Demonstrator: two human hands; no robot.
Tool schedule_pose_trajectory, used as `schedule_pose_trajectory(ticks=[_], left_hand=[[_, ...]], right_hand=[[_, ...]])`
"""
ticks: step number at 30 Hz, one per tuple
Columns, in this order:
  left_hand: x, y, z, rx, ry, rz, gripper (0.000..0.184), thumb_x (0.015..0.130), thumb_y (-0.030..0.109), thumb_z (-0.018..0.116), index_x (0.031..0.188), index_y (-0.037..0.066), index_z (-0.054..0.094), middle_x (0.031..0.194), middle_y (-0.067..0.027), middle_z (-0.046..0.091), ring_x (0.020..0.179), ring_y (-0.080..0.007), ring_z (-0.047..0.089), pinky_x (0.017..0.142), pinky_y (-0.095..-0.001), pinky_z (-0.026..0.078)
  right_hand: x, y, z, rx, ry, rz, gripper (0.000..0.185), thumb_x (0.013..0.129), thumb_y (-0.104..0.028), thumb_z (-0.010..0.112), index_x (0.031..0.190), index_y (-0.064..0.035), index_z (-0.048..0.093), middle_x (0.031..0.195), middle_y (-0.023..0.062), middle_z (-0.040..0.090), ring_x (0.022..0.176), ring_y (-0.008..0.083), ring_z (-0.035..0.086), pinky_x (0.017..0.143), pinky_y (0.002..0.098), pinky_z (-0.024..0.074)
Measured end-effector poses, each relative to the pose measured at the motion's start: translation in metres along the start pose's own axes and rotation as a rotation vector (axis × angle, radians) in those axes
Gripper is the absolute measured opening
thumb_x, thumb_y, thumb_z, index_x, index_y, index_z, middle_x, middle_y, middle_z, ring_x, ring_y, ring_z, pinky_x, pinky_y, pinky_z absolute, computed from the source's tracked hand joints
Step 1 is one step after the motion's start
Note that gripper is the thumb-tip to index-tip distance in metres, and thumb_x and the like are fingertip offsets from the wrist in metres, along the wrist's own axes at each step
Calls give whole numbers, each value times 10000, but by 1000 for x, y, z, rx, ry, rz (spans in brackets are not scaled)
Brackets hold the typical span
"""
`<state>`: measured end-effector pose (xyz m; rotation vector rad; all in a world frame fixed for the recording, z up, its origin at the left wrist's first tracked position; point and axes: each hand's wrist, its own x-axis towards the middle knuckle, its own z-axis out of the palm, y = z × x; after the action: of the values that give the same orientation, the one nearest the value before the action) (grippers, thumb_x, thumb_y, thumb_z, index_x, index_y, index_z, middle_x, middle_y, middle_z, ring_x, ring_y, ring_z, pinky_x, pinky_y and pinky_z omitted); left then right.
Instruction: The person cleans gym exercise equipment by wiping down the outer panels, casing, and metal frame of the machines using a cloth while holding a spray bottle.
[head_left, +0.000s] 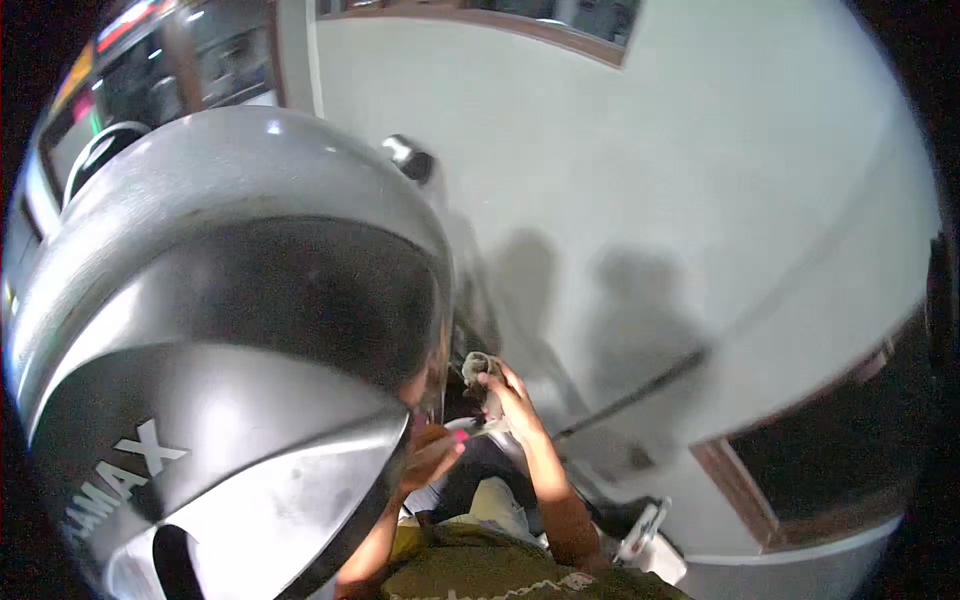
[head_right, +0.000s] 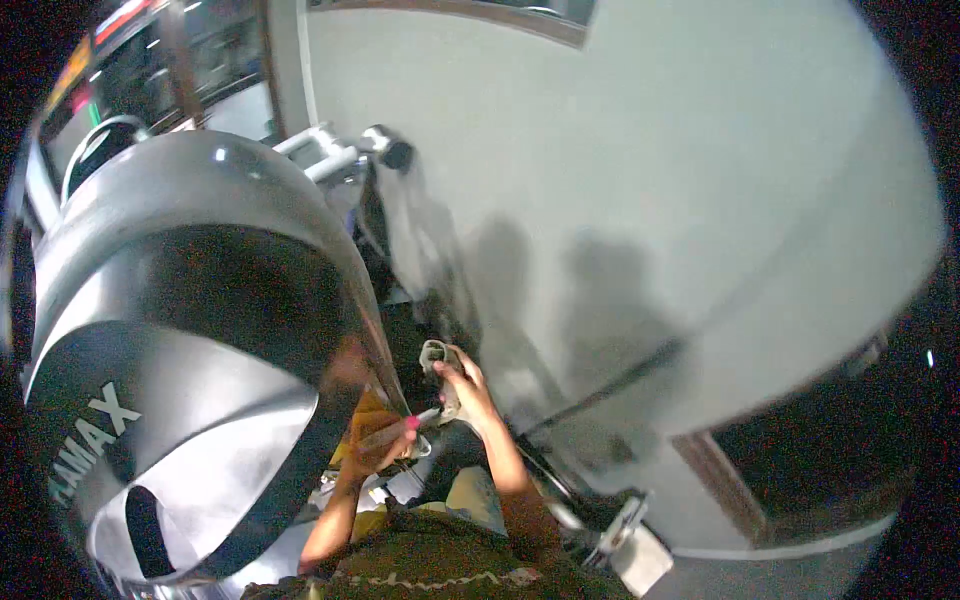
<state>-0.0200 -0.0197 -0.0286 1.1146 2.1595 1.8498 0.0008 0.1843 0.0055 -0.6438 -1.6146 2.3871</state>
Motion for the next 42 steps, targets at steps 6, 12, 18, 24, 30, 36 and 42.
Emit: schedule_pose_trajectory(ticks=[6,12,18,24,30,36,42], left_hand=[[-9,-27,12,-556,8,-505,282,843,338,711,950,80,674,855,-89,684,736,-198,655,648,-340,514],[2,62,37,160,379,-398,236,830,266,700,793,38,650,679,-61,627,603,-168,606,567,-305,466],[-27,90,68,56,720,-540,279,867,297,675,773,35,677,637,-25,612,542,-91,558,505,-255,426],[-33,97,77,73,828,-481,273,893,262,641,765,21,663,606,6,591,527,-56,536,482,-222,414],[-37,95,78,-19,944,-425,234,904,239,628,812,26,662,646,8,610,542,-51,536,497,-214,423],[-32,97,81,67,892,-453,261,894,274,651,799,30,655,660,-1,613,546,-59,546,491,-222,416],[-31,83,80,144,830,-499,289,843,301,680,763,25,648,642,-80,571,612,-184,552,580,-322,426]], right_hand=[[103,-3,12,-79,-486,58,316,889,-187,614,1193,-110,572,872,-16,600,662,69,559,579,225,489],[120,-38,55,-141,-917,111,367,944,-282,496,1234,-59,532,1019,25,616,955,110,562,857,243,431],[133,23,61,-143,-987,-283,386,920,-330,506,1128,-21,609,1108,88,613,1073,204,549,978,295,366],[127,24,64,-41,-1008,-35,443,926,-369,502,1101,18,627,1264,157,564,1331,291,381,1106,352,241],[95,2,62,25,-846,-61,474,933,-328,535,1297,-26,532,1198,64,583,1150,173,520,1024,313,358],[93,5,57,97,-836,-41,464,935,-360,544,1281,-53,516,1137,40,581,1085,160,530,969,303,393],[94,16,54,22,-735,-29,489,940,-378,509,1294,-41,505,1166,44,569,1101,161,521,997,300,360]])
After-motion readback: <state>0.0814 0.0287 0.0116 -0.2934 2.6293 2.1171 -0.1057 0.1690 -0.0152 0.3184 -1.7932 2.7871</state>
